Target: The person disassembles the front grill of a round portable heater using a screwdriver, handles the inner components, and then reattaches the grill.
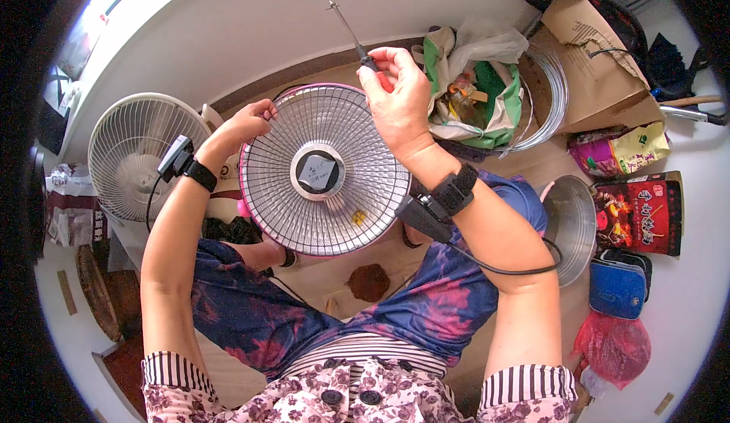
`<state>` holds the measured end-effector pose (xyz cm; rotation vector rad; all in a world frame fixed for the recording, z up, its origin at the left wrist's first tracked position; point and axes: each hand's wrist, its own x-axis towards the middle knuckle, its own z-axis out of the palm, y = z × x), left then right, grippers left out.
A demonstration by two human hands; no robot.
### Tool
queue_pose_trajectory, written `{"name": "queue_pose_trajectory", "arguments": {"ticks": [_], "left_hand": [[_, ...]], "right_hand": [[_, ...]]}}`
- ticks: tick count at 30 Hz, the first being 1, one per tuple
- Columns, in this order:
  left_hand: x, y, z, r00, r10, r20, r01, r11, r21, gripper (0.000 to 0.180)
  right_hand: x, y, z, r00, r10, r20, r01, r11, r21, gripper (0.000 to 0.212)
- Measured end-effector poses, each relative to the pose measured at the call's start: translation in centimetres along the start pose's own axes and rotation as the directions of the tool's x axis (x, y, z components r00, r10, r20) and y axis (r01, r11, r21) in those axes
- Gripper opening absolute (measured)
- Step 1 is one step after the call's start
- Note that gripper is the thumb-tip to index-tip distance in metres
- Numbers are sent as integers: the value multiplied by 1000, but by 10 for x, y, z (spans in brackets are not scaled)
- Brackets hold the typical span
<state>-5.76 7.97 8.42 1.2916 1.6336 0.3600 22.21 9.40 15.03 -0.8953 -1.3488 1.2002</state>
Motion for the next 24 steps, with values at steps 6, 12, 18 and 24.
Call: {"name": "queue_pose_trajectory", "arguments": {"ticks": [6,12,18,24], "left_hand": [[-5,6,0,1000,-19,7,20,999,-32,24],[2,-1,2,1000,5,-19,-5,1000,15,21],[0,4,4,1000,-26,-13,27,997,65,18],[1,2,3,1000,-21,-11,21,999,-30,17]], "right_hand": [[0,0,0,1000,9,1,-9,1000,-14,22],[2,-3,1,1000,5,4,-5,1000,-10,22],[0,2,1,1000,-11,-14,12,1000,27,19],[0,4,-1,1000,-25,-13,25,1000,15,18]]}}
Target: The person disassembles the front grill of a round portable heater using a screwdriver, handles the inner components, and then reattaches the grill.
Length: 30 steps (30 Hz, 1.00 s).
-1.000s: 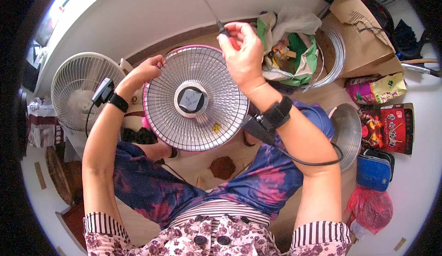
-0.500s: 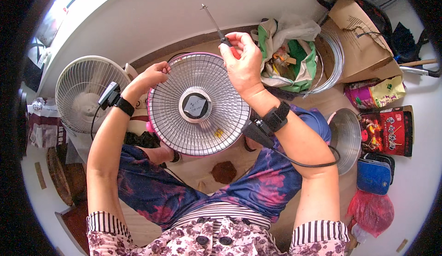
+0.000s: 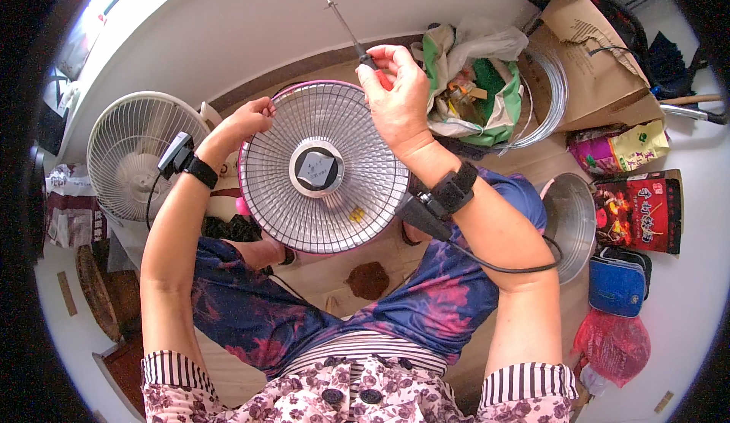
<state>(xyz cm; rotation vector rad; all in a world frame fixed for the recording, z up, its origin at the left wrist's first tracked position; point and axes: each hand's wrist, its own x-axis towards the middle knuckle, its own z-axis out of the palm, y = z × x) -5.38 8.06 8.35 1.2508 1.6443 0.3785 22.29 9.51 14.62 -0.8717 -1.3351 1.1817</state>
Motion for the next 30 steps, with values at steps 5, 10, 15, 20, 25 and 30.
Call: {"name": "queue_pose_trajectory", "arguments": {"ticks": [5,10,15,20,25,30], "left_hand": [[3,2,-2,997,-81,-6,81,997,-17,17],[7,-7,-3,998,-65,-13,65,998,-11,17],[5,-10,-1,997,-34,-69,35,999,13,20],[5,-6,0,998,-9,-57,12,998,57,26],[-4,5,-3,998,47,-49,-42,993,106,39],[-6,-1,-10,980,182,-77,-155,950,272,43]], "right_hand": [[-1,-3,1,999,29,19,-28,999,-29,23],[-1,-2,0,999,29,17,-28,999,-20,23],[-5,-3,-1,1000,19,5,-19,1000,3,18],[-2,4,-5,999,30,-28,-30,1000,3,21],[15,17,-8,989,-131,-65,122,984,-132,21],[16,15,-2,985,-165,-48,155,973,-172,19]]}}
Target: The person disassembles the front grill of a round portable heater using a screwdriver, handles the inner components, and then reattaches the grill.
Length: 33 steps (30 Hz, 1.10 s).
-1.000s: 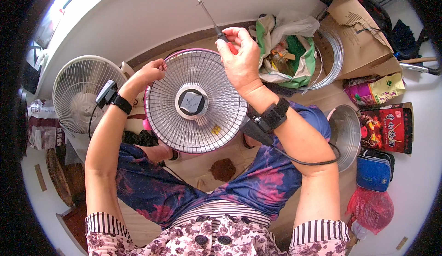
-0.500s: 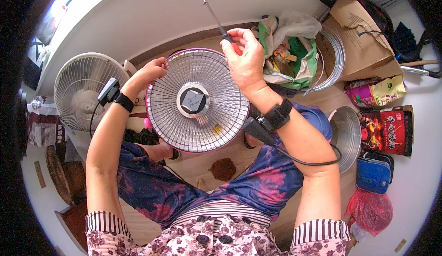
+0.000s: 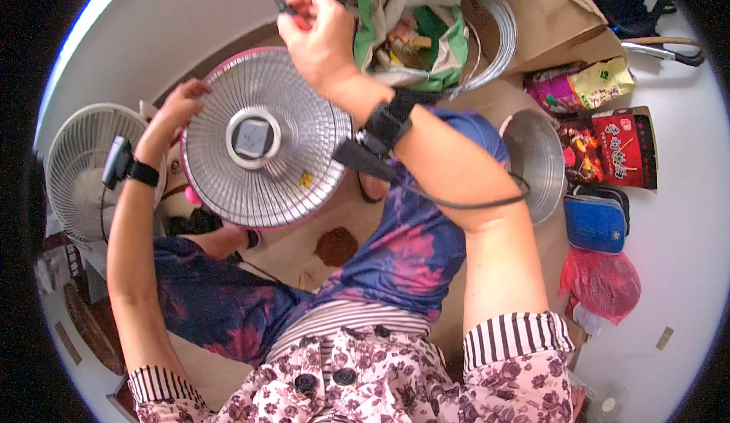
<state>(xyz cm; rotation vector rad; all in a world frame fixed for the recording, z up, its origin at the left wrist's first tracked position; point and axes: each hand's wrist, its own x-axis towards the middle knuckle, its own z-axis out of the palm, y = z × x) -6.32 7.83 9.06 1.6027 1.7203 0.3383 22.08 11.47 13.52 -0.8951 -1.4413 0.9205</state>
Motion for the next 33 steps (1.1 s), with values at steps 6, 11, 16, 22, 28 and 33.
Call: {"name": "queue_pose_trajectory", "arguments": {"ticks": [6,11,16,22,28,33], "left_hand": [[4,-9,11,998,66,-17,-65,997,51,50],[-3,-1,11,993,72,-95,-65,995,72,50],[7,-16,10,998,26,-57,-28,999,-30,51],[5,-15,14,998,46,-52,-46,999,2,52],[5,-11,12,1000,7,-13,-7,1000,-23,53],[13,-32,7,995,93,-24,-92,996,19,52]], "right_hand": [[-9,-3,-8,997,82,6,-82,996,31,22],[0,1,-9,995,74,-65,-73,997,25,19],[3,3,-7,992,103,-70,-99,993,59,19],[1,1,-8,993,95,-64,-95,995,3,19],[-1,2,-3,996,74,-45,-74,997,18,20],[2,3,2,997,70,-44,-67,994,84,21]]}}
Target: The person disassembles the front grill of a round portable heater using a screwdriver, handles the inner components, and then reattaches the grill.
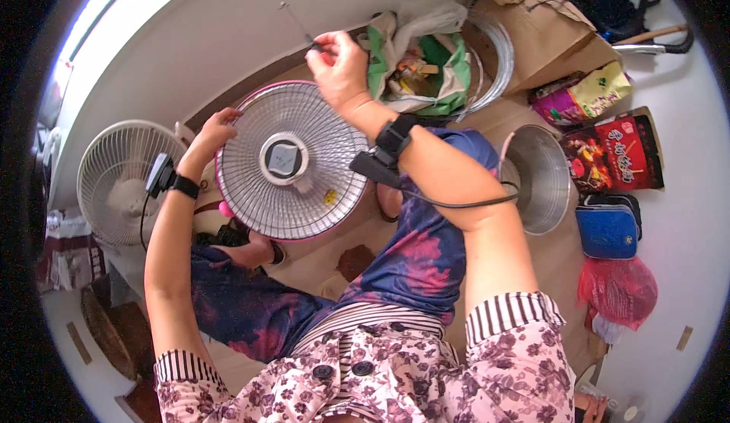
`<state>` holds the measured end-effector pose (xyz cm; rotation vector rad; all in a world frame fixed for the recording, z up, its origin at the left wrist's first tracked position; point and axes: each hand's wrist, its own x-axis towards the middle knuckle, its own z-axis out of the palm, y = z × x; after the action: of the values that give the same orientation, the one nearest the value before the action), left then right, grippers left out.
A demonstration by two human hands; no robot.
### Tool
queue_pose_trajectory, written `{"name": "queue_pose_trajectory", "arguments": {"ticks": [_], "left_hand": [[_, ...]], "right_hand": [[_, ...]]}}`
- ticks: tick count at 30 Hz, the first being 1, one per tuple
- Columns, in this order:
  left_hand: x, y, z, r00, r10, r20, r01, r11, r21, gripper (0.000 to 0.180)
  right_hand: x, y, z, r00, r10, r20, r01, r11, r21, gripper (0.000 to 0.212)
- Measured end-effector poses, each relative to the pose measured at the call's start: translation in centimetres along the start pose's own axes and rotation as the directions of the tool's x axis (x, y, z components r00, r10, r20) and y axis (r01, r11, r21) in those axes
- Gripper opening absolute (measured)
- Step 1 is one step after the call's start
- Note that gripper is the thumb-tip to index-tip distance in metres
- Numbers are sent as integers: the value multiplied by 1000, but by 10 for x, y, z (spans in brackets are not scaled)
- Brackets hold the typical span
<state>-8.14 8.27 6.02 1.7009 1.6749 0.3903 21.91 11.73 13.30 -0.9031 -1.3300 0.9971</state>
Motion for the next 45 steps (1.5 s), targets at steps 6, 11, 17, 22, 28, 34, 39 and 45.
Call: {"name": "queue_pose_trajectory", "arguments": {"ticks": [6,11,17,22,28,34,39,45], "left_hand": [[-9,26,5,994,-102,-39,96,986,-137,51],[-5,16,5,986,-168,-23,165,982,-94,51],[-6,26,-7,986,-152,74,162,974,-156,56],[-9,15,-9,985,-134,107,142,987,-70,58],[-16,37,-5,991,-128,43,123,988,90,55],[-1,41,-3,978,-195,66,202,974,-104,52],[17,-9,3,1000,-11,-10,11,1000,18,55],[13,-49,19,990,7,-138,-21,994,-106,46]], "right_hand": [[-5,-6,-6,998,18,58,-16,1000,-27,23],[-10,-6,0,996,74,44,-74,997,-2,21],[-2,1,1,994,-74,78,83,990,-111,21],[-8,-4,1,988,-2,156,-13,996,89,21],[-14,-5,-2,982,105,159,-130,980,151,25],[-9,-15,-6,983,105,151,-107,994,3,20],[-18,9,11,990,72,124,-74,997,14,18],[-25,11,20,998,-6,63,10,998,-57,18]]}}
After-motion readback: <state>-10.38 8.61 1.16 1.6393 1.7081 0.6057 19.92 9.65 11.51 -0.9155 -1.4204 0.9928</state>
